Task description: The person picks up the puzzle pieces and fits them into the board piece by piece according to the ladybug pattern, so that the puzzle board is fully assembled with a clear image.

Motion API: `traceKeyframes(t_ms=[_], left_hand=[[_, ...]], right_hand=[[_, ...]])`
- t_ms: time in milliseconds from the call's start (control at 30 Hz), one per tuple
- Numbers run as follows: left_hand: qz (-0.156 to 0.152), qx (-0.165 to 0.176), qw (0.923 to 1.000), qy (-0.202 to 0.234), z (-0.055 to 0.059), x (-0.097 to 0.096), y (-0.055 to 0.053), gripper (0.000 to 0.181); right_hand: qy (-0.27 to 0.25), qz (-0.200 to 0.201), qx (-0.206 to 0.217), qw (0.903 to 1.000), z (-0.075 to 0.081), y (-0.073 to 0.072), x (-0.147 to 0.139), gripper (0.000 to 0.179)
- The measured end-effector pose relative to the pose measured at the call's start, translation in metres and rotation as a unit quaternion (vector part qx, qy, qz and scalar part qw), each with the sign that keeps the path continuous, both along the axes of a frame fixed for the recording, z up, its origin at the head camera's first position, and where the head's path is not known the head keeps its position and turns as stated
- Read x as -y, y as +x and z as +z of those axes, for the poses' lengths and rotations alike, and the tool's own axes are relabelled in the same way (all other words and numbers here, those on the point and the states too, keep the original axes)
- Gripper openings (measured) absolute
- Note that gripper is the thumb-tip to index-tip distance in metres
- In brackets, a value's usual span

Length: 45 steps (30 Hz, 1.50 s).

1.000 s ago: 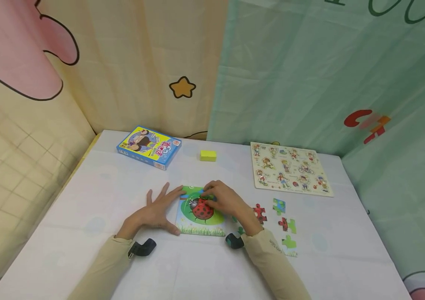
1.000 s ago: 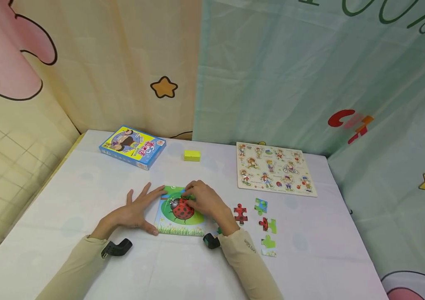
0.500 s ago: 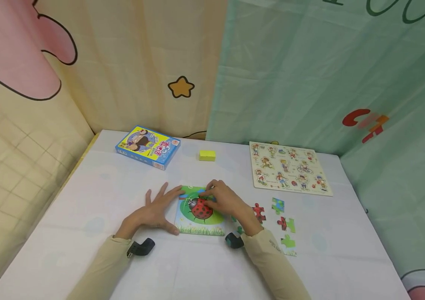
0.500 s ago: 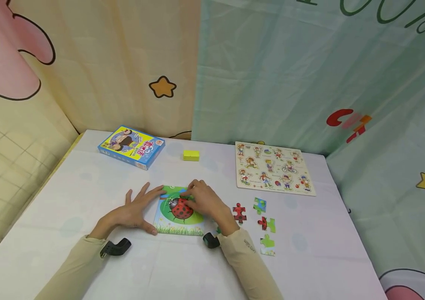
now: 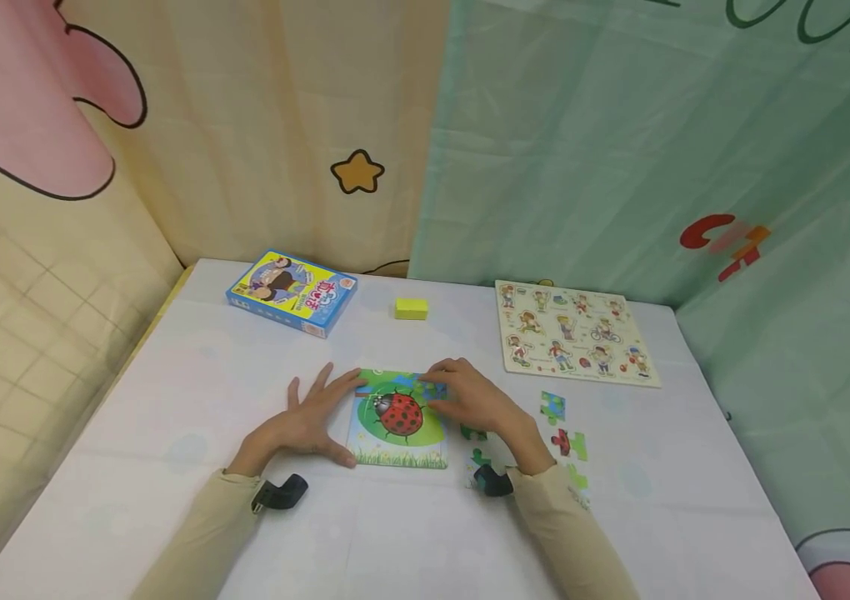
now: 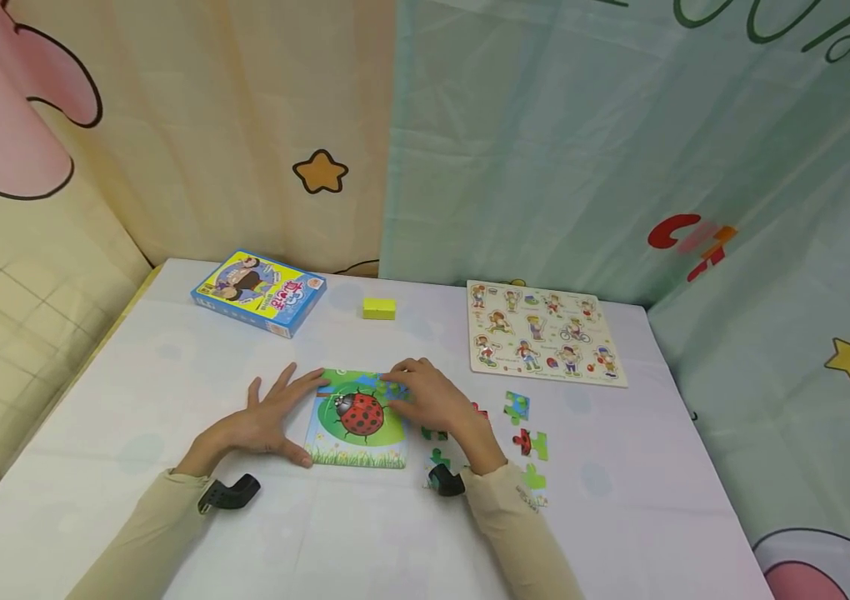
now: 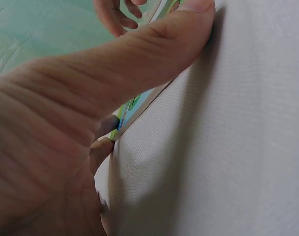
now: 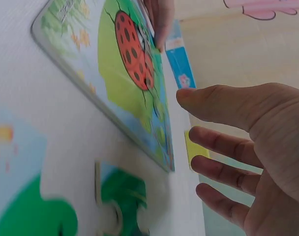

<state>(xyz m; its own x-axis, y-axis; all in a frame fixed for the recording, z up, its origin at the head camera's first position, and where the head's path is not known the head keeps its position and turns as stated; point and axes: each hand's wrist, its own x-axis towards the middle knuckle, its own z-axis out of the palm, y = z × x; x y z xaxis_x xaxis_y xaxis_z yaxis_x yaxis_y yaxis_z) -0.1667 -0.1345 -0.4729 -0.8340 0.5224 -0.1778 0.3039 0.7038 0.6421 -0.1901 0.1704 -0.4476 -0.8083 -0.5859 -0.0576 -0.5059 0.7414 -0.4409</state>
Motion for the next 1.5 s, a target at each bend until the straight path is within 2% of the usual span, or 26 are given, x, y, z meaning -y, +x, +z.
traceKeyframes(t_ms=[133, 267, 433, 600, 733, 967, 1333, 1500], left_hand=[[0.001, 0.001, 1.0, 0.0, 0.0, 0.001, -0.001, 0.122], [0.001, 0.002, 1.0, 0.003, -0.002, 0.001, 0.0, 0.122], [0.001, -0.004, 1.0, 0.005, -0.002, 0.0, 0.0, 0.122], [0.001, -0.003, 0.9999, 0.011, -0.002, 0.0, 0.001, 0.121], [0.002, -0.003, 0.9999, 0.012, -0.001, 0.0, 0.001, 0.121], [-0.002, -0.004, 0.9999, 0.013, -0.001, 0.0, 0.001, 0.122], [-0.002, -0.003, 0.9999, 0.014, -0.004, 0.001, 0.001, 0.124], [0.0, -0.003, 0.9999, 0.012, -0.004, 0.002, 0.001, 0.123]], right_hand=[[-0.012, -0.002, -0.007, 0.9999, 0.004, 0.003, -0.019, 0.041], [-0.033, -0.01, -0.015, 0.9993, 0.009, 0.012, -0.042, 0.04], [-0.046, -0.048, -0.028, 0.9974, 0.01, 0.025, -0.073, 0.04], [-0.038, -0.101, -0.021, 0.9939, 0.011, 0.035, -0.1, 0.043], [-0.048, -0.118, -0.016, 0.9918, 0.011, 0.041, -0.12, 0.043], [-0.059, -0.123, -0.029, 0.9903, 0.007, 0.039, -0.147, 0.024], [-0.081, -0.165, 0.044, 0.9819, -0.004, 0.037, -0.177, 0.039], [-0.081, -0.165, 0.054, 0.9815, -0.003, 0.037, -0.18, 0.044]])
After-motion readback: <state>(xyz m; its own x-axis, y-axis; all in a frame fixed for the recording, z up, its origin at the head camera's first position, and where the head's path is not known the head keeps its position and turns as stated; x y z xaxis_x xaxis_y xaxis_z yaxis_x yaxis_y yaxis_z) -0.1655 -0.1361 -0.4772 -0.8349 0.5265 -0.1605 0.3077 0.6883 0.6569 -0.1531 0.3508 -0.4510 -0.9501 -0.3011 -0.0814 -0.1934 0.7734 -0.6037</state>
